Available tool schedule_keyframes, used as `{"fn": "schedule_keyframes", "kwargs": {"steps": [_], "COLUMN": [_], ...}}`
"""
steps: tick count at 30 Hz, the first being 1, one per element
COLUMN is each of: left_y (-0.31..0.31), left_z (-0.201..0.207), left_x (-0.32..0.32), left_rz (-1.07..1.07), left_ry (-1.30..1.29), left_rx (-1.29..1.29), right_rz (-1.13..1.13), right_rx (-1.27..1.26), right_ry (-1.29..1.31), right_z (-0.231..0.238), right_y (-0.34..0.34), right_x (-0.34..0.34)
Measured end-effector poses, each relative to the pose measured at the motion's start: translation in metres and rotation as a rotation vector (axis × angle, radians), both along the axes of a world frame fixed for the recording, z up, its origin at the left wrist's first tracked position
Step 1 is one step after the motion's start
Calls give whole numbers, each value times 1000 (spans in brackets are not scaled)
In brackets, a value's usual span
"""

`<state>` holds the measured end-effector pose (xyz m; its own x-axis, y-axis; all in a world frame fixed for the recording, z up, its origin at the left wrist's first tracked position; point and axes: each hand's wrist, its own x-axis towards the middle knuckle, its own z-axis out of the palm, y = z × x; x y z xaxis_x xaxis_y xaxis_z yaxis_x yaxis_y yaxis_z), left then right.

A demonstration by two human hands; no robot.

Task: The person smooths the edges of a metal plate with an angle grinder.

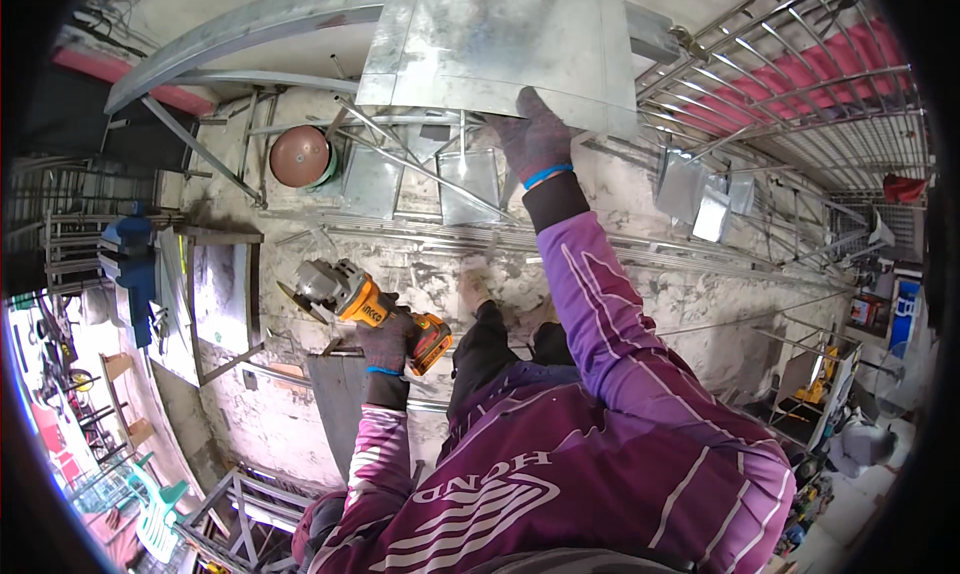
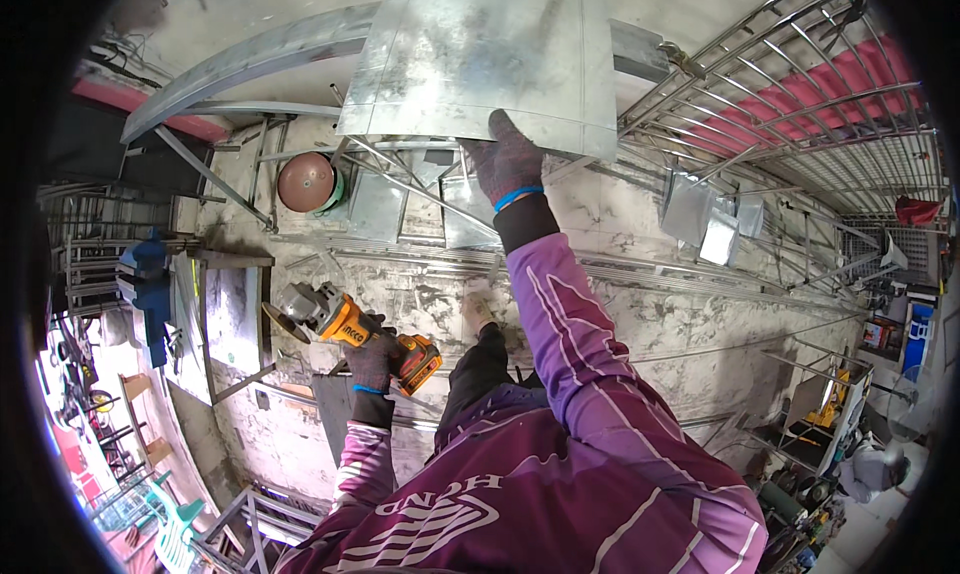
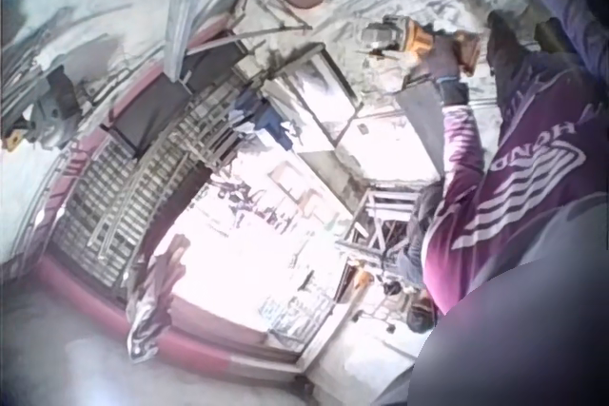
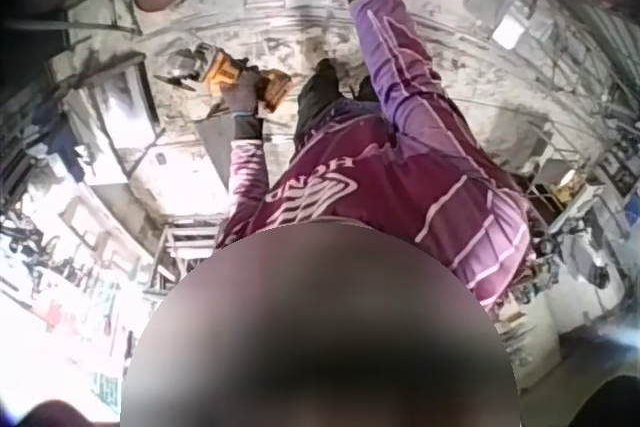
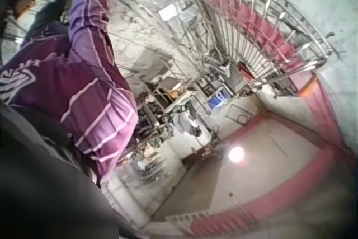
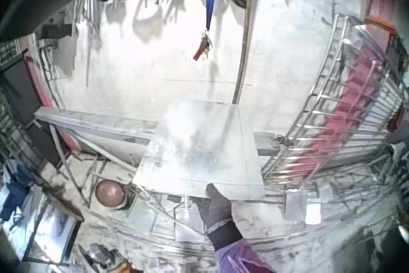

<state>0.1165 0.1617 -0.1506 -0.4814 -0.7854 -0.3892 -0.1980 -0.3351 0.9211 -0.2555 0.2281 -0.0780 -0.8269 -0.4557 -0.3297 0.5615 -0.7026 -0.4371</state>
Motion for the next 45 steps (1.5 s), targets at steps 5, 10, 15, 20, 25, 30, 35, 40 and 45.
{"fn": "schedule_keyframes", "kwargs": {"steps": [5,10,15,20,25,30,35,40,45], "left_y": [-1,-3,2,16,50,92,136,160,168], "left_z": [-24,-35,-26,-20,-14,-18,-58,-112,-185], "left_x": [15,25,20,9,13,14,8,-5,-19], "left_rz": [49,59,52,-20,47,82,23,-125,-225], "left_ry": [-94,-150,-84,-112,-114,-193,-352,-588,-758], "left_rx": [-44,-20,-12,115,-64,-139,-164,-197,-153], "right_rz": [133,13,-55,-73,-149,-155,-27,564,206], "right_rx": [1037,200,287,325,802,1067,1237,1923,1387], "right_ry": [926,48,168,271,516,400,288,1308,302], "right_z": [-16,-10,11,23,63,117,69,-13,-76], "right_y": [69,167,211,291,458,606,709,754,726], "right_x": [14,66,86,72,67,89,92,70,22]}}
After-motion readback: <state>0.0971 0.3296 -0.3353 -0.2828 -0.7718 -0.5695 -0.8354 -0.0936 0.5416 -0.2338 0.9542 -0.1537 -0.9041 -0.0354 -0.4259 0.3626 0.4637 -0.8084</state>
